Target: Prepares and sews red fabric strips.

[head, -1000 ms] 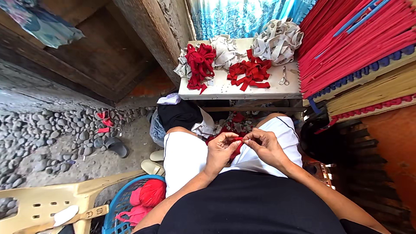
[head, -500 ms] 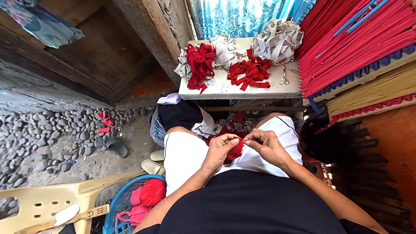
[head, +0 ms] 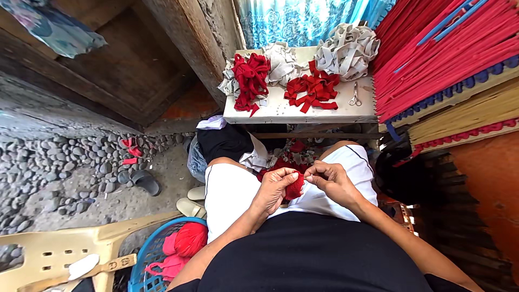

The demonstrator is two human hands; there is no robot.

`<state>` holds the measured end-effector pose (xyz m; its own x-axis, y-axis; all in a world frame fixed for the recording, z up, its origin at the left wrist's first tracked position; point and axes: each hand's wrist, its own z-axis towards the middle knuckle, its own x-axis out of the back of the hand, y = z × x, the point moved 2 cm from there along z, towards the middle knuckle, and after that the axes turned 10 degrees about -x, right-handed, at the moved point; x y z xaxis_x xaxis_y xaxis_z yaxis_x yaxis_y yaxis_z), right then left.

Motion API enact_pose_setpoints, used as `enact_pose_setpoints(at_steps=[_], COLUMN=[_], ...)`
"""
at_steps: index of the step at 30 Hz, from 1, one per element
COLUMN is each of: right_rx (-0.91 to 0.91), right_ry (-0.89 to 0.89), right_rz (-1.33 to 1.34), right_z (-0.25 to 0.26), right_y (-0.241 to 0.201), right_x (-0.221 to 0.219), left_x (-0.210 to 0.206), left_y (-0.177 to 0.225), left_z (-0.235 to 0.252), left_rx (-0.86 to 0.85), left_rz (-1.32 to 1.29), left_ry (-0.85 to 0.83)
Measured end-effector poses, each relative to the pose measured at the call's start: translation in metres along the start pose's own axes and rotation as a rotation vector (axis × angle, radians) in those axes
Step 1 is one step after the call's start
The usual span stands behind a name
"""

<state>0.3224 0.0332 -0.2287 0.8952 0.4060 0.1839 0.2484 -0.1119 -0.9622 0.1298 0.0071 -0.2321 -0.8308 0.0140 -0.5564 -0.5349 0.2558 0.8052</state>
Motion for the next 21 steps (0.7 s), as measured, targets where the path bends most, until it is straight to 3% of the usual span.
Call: enact_pose_setpoints(at_steps=[4, 13, 21], right_rx=[-0.003, -0.077, 0.106], right_ry=[0.000, 0.077, 0.131], right_rz=[0.063, 0.172, 0.041], right_z=[0.001, 0.011, 0.014], right_y=[0.005, 0.003, -0.001], right_x=[-0.006, -0.022, -0.033], left_x=[0.002, 0.006, 0.014], left_y=[-0.003, -0.011, -0.018], left_z=[0.001, -0.001, 0.005], left_rx=[-0.034, -0.321, -0.440], left_rz=[0.047, 0.318, 0.515], left_ry=[0.002, 0.107, 0.153])
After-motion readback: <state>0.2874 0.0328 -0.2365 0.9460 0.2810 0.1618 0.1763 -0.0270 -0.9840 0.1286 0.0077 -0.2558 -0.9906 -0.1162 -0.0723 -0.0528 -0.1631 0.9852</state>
